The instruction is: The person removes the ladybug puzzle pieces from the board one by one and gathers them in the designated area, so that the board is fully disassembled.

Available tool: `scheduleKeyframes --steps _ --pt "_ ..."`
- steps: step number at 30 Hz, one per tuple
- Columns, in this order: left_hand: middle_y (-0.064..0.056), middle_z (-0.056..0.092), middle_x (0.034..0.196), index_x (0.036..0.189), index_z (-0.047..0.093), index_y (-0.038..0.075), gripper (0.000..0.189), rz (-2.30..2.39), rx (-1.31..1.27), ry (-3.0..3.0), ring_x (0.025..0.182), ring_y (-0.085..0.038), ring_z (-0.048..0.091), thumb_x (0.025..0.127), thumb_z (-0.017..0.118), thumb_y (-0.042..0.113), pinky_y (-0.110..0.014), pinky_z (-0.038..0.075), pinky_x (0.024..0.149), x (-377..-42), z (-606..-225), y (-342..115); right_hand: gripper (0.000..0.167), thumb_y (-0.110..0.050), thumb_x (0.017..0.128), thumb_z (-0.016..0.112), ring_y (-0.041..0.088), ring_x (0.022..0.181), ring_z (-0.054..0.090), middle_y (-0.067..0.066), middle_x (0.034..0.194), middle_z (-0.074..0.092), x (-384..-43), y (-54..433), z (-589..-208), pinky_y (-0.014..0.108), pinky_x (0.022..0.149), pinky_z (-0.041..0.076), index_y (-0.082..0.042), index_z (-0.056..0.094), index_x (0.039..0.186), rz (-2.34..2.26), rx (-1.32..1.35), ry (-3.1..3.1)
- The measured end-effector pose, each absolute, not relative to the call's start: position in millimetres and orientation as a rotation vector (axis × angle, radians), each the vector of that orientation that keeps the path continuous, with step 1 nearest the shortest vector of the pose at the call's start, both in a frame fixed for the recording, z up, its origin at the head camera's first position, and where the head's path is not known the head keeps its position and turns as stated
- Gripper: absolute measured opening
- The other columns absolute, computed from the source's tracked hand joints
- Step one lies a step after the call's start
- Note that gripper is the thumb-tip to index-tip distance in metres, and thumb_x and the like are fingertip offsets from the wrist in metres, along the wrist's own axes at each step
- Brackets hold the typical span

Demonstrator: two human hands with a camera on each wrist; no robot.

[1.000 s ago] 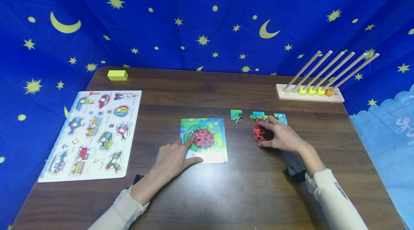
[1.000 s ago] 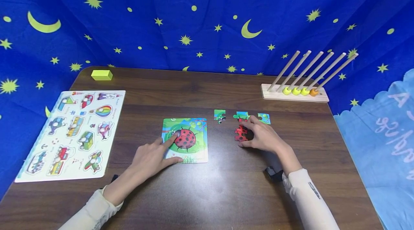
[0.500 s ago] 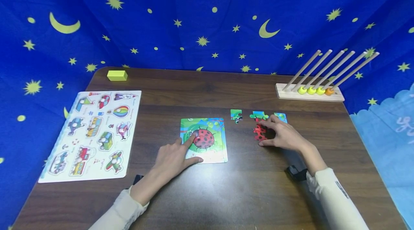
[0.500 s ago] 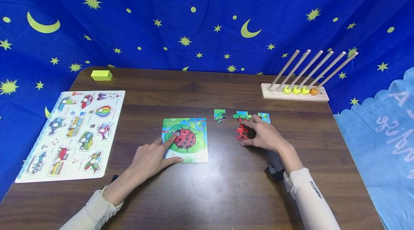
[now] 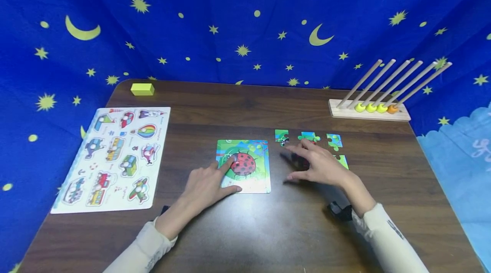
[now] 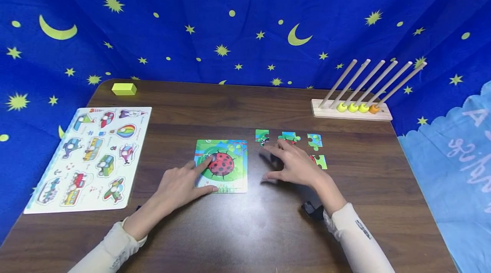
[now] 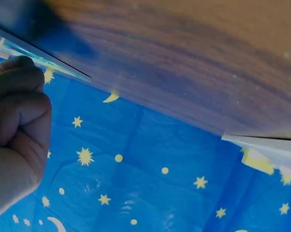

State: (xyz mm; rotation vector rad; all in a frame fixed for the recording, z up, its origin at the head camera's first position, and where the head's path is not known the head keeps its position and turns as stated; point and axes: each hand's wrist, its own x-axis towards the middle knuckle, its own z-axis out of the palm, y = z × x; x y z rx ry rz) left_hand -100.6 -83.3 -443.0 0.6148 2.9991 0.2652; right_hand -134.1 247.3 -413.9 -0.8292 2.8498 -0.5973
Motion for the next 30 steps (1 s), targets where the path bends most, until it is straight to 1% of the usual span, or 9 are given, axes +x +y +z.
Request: scheduleKeyframes --steps 4,7,11,13,16,18,23,27,30 --pt "-0.018 0.069 0.107 0.149 0.048 0.019 0.093 0.309 0.577 2.988 0.048 -0.015 0.04 0.077 0.065 0.076 -0.028 0.029 0.042 -102.3 -438.8 -90.4 0.077 -0.05 0.074 0.084 0.01 0.075 0.043 0.004 0.1 0.054 -134.6 229.9 -414.1 0.025 0.061 0.037 -0.011 0.061 0.136 -0.596 -0.904 2.824" --pt "-0.02 0.069 0.115 0.15 0.046 0.02 0.094 0.309 0.545 2.996 0.051 -0.019 0.048 0.077 0.065 0.076 -0.029 0.033 0.043 -105.3 -436.1 -99.8 0.075 -0.05 0.075 0.083 0.011 0.073 0.043 0.006 0.102 0.055 -136.1 218.6 -416.6 0.026 0.06 0.038 -0.013 0.061 0.137 -0.586 -0.934 2.803" --pt "-0.025 0.066 0.118 0.15 0.045 0.026 0.09 0.287 0.566 2.975 0.05 -0.02 0.046 0.077 0.064 0.076 -0.03 0.034 0.044 -110.7 -436.9 -111.8 0.074 -0.054 0.077 0.08 0.011 0.073 0.045 0.005 0.102 0.055 -138.7 202.6 -421.5 0.027 0.062 0.038 -0.019 0.059 0.139 -0.547 -0.962 2.777" --pt "-0.027 0.064 0.121 0.15 0.045 0.028 0.089 0.275 0.587 2.948 0.051 -0.02 0.046 0.078 0.063 0.076 -0.032 0.036 0.045 -113.1 -438.2 -115.4 0.074 -0.055 0.078 0.079 0.011 0.073 0.044 0.005 0.098 0.054 -139.8 194.8 -423.7 0.027 0.061 0.037 -0.019 0.06 0.139 -0.56 -0.989 2.753" --pt "-0.03 0.059 0.129 0.151 0.044 0.027 0.091 0.246 0.589 2.909 0.055 -0.022 0.048 0.077 0.062 0.077 -0.033 0.04 0.048 -114.6 -439.8 -117.7 0.073 -0.055 0.078 0.079 0.01 0.073 0.042 0.004 0.098 0.053 -140.3 184.1 -425.9 0.026 0.06 0.035 -0.017 0.061 0.138 -0.568 -1.036 2.736" --pt "-0.031 0.059 0.13 0.152 0.043 0.025 0.094 0.234 0.576 2.899 0.056 -0.023 0.049 0.077 0.062 0.078 -0.034 0.041 0.049 -115.0 -441.0 -117.9 0.071 -0.054 0.079 0.078 0.01 0.069 0.039 0.004 0.095 0.051 -140.6 176.9 -426.2 0.025 0.057 0.032 -0.016 0.061 0.137 -0.574 -1.054 2.726" --pt "-0.029 0.06 0.128 0.153 0.04 0.023 0.098 0.233 0.533 2.911 0.055 -0.022 0.05 0.076 0.062 0.079 -0.033 0.04 0.047 -112.9 -442.8 -117.4 0.063 -0.049 0.083 0.077 0.008 0.064 0.037 0.002 0.092 0.051 -144.1 154.6 -426.8 0.021 0.054 0.029 -0.013 0.064 0.134 -0.558 -1.052 2.752" --pt "-0.03 0.059 0.13 0.154 0.037 0.022 0.1 0.216 0.51 2.917 0.057 -0.025 0.055 0.076 0.059 0.08 -0.033 0.042 0.047 -110.1 -443.4 -115.5 0.056 -0.044 0.085 0.077 0.008 0.064 0.04 0.002 0.091 0.053 -148.1 131.5 -428.9 0.02 0.053 0.031 -0.012 0.067 0.13 -0.583 -1.018 2.746" --pt "-0.029 0.059 0.13 0.155 0.036 0.021 0.1 0.202 0.506 2.925 0.057 -0.026 0.056 0.077 0.058 0.081 -0.033 0.042 0.047 -108.2 -444.1 -113.9 0.055 -0.043 0.083 0.079 0.009 0.067 0.044 0.002 0.093 0.053 -149.8 116.4 -432.2 0.021 0.054 0.036 -0.013 0.068 0.128 -0.583 -0.992 2.743"
